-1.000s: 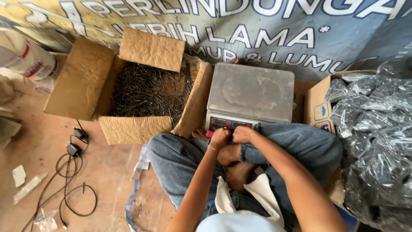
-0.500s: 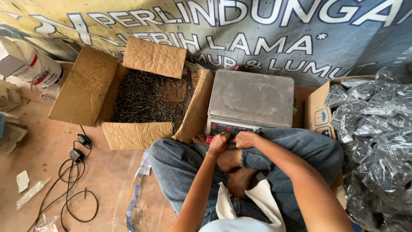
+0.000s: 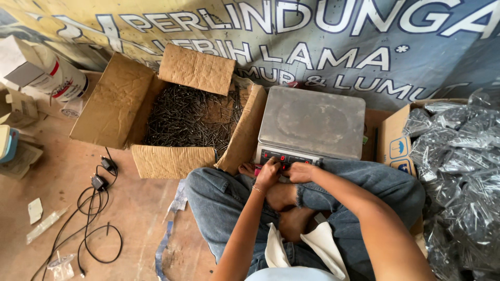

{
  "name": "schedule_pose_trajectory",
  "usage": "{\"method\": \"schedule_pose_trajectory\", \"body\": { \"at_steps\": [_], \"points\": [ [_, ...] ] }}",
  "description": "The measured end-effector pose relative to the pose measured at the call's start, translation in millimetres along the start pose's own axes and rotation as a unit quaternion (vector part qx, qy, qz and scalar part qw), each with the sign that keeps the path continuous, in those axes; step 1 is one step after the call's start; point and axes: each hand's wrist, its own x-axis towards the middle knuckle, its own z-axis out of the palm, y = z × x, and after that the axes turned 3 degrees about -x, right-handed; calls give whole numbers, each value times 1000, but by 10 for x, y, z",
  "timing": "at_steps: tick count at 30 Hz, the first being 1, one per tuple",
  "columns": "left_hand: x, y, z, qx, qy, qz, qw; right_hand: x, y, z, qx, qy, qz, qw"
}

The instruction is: The person scoops nails from a cardboard box into a plastic bag, places the bag on a digital scale, and seals it with a handheld heat sealer. The person repeats this process multiple times.

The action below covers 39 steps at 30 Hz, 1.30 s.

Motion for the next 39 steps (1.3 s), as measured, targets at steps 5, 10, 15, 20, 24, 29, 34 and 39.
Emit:
{"method": "schedule_pose_trajectory", "body": {
  "at_steps": [5, 10, 15, 20, 24, 29, 34, 39],
  "points": [
    [-19, -15, -10, 1, 16, 6, 1000, 74, -40, -25, -26, 30, 23, 999],
    [-19, -31, -12, -13, 18, 12, 1000, 39, 8, -60, -65, 42, 11, 997],
    [13, -50, 38, 60, 44, 87, 993, -111, 189, 91, 114, -1, 176, 978],
    [25, 34, 24, 73, 38, 57, 995, -186, 400, -119, 374, -96, 265, 883],
    [-5, 171, 78, 188, -65, 51, 979, -120, 354, -351, 273, -13, 238, 932],
    [114, 233, 304, 225, -183, 112, 951, -142, 268, -357, 228, 51, 373, 898],
    [178, 166, 393, 262, -155, 247, 920, -183, 212, -359, 214, 58, 425, 877],
    [189, 51, 431, 280, -133, 343, 887, -207, 233, -444, 222, 105, 446, 861]
  ]
}}
